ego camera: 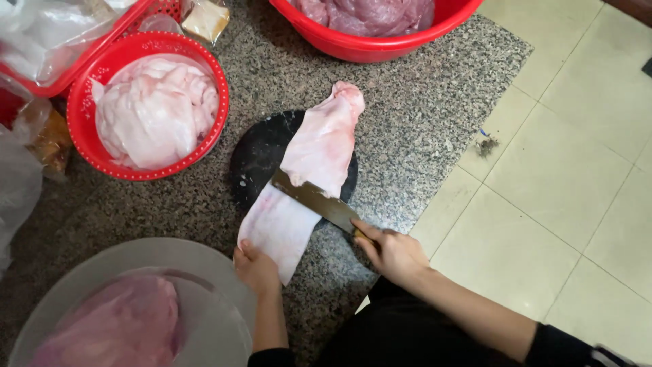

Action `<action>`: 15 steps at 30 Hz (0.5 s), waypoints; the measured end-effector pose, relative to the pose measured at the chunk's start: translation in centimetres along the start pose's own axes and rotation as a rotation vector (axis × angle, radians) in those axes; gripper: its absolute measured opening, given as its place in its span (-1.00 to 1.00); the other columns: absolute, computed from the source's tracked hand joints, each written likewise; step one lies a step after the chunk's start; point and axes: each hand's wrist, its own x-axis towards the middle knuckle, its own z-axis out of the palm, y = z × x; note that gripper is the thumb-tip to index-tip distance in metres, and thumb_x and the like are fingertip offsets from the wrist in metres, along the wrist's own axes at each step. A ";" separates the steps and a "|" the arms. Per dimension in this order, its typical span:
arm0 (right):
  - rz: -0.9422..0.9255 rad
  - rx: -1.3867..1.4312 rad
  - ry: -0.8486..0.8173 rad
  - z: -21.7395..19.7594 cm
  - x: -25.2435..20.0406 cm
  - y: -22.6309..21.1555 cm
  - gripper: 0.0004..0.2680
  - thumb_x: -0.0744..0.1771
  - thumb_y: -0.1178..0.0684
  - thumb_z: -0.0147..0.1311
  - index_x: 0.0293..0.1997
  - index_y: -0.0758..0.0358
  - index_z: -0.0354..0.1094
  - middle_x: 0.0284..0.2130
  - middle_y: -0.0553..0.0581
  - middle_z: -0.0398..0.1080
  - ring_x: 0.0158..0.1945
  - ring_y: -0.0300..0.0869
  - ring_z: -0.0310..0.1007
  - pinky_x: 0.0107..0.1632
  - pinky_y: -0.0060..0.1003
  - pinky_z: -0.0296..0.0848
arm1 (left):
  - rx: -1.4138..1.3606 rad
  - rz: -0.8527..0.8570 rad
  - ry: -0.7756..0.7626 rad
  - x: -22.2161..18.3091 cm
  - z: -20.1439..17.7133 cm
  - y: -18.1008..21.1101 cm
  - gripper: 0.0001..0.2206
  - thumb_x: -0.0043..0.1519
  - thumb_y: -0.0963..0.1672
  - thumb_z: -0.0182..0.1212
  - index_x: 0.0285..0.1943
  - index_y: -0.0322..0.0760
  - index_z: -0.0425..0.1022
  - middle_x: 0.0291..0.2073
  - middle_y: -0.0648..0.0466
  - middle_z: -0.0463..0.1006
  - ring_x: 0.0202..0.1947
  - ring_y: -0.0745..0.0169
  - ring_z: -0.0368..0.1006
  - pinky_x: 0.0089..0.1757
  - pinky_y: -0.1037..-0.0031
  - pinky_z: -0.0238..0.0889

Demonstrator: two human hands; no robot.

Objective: Trimming skin and fat from raw meat using a knife on a cutting board

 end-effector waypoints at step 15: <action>-0.025 -0.093 0.051 -0.5 1.4 0.1 -0.68 0.39 -0.36 -0.07 0.33 -0.60 0.33 -0.30 0.17 0.64 -0.14 0.12 0.67 -0.02 0.08 0.63 | 0.001 -0.078 0.021 -0.3 -1.4 2.4 -0.62 0.52 0.01 0.02 0.01 -0.41 0.58 -0.14 -0.35 0.63 0.02 -0.51 0.51 0.07 -0.11 0.32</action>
